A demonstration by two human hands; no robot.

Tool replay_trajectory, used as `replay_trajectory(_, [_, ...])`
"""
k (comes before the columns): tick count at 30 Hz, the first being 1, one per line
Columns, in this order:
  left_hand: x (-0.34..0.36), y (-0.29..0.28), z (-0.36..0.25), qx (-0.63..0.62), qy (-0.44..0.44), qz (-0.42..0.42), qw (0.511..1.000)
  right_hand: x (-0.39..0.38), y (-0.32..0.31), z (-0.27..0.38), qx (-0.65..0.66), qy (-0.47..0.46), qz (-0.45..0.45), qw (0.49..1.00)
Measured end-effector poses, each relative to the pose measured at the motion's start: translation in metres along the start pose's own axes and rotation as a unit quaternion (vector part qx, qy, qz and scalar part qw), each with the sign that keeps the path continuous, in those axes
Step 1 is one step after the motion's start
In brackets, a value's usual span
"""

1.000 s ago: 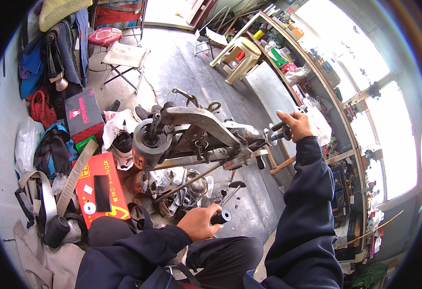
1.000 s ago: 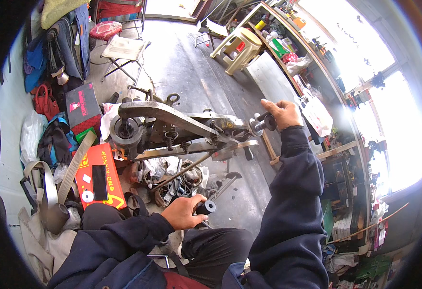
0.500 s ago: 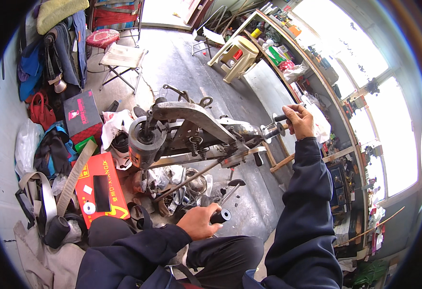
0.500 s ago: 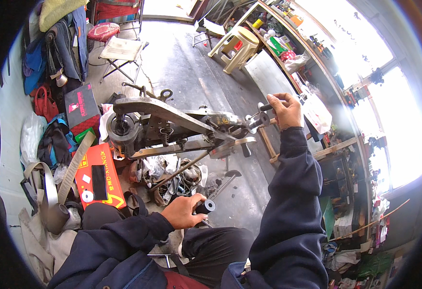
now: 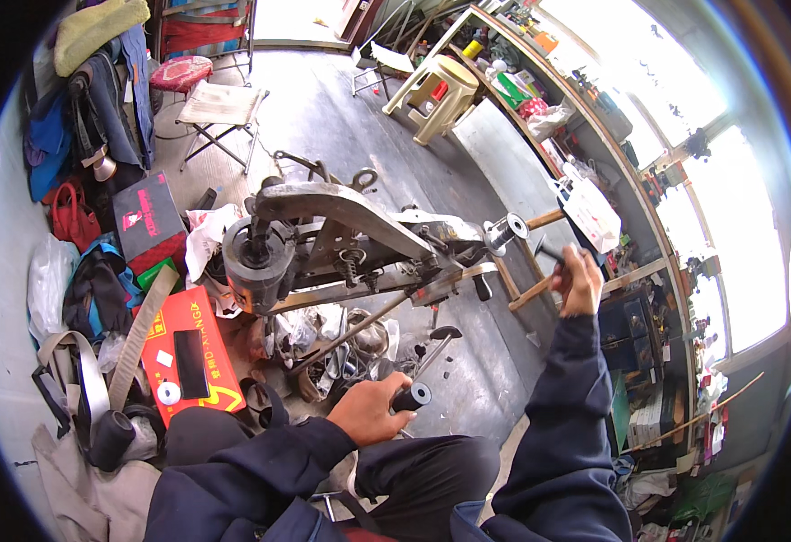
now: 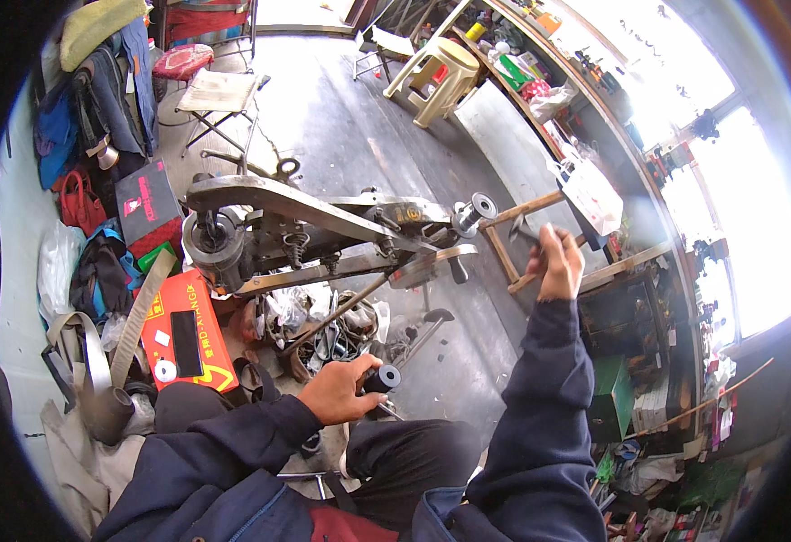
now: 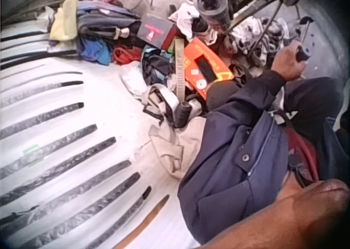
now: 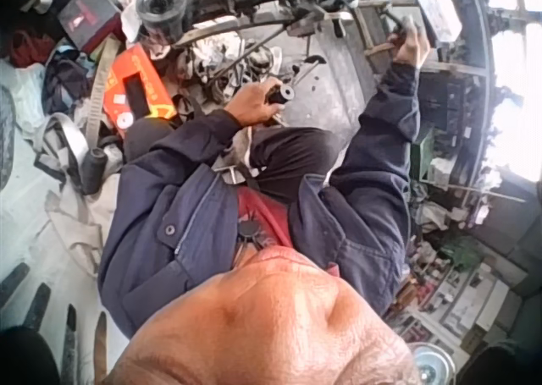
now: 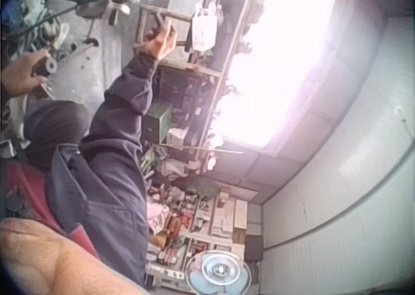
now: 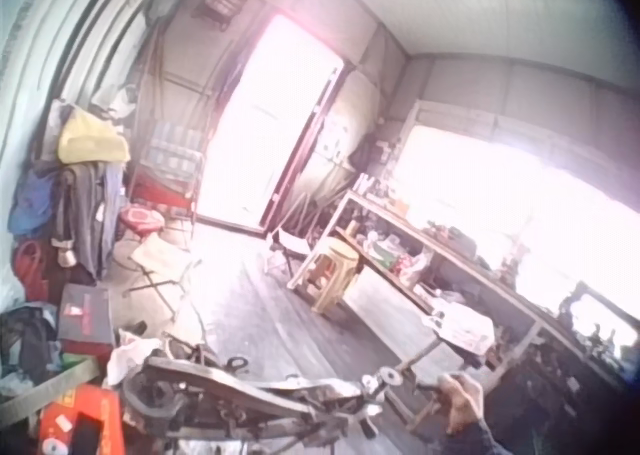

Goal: The person sits cross-legged and uses pliers to pull and adjust the upper of a dark shoe. They then stand, retrieve a spool of thread from a shelf, return to the sewing machine, and thread the needle.

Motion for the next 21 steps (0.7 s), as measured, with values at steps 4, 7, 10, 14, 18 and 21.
replay_trajectory(4, [0.000, -0.006, -0.008, 0.008, 0.013, -0.036, 0.999, -0.063, -0.007, -0.084, -0.041, 0.142, 0.083, 0.986])
replay_trajectory(7, [0.002, -0.009, -0.008, -0.004, 0.004, -0.074, 0.997, -0.117, 0.000, -0.152, -0.128, 0.224, 0.188, 0.948])
replay_trajectory(10, [0.009, -0.011, -0.002, -0.056, -0.027, -0.087, 0.994, -0.159, 0.010, -0.211, -0.251, 0.291, 0.258, 0.887])
replay_trajectory(14, [0.012, -0.010, -0.003, -0.145, -0.017, -0.095, 0.985, -0.184, 0.017, -0.256, -0.299, 0.334, 0.300, 0.842])
replay_trajectory(18, [0.015, -0.011, -0.004, -0.170, -0.013, -0.098, 0.981, -0.182, 0.009, -0.272, -0.300, 0.340, 0.310, 0.836])
replay_trajectory(21, [0.018, -0.012, -0.004, -0.159, -0.005, -0.092, 0.983, -0.185, 0.005, -0.278, -0.285, 0.363, 0.311, 0.831])
Point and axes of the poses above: each hand's wrist, its own x-axis towards the middle knuckle, its own y-axis out of the palm, z = x × y, the point moved 4 cm from there along x, towards the middle knuckle, and after that the axes turned 10 degrees about -x, right-handed, at the moved point
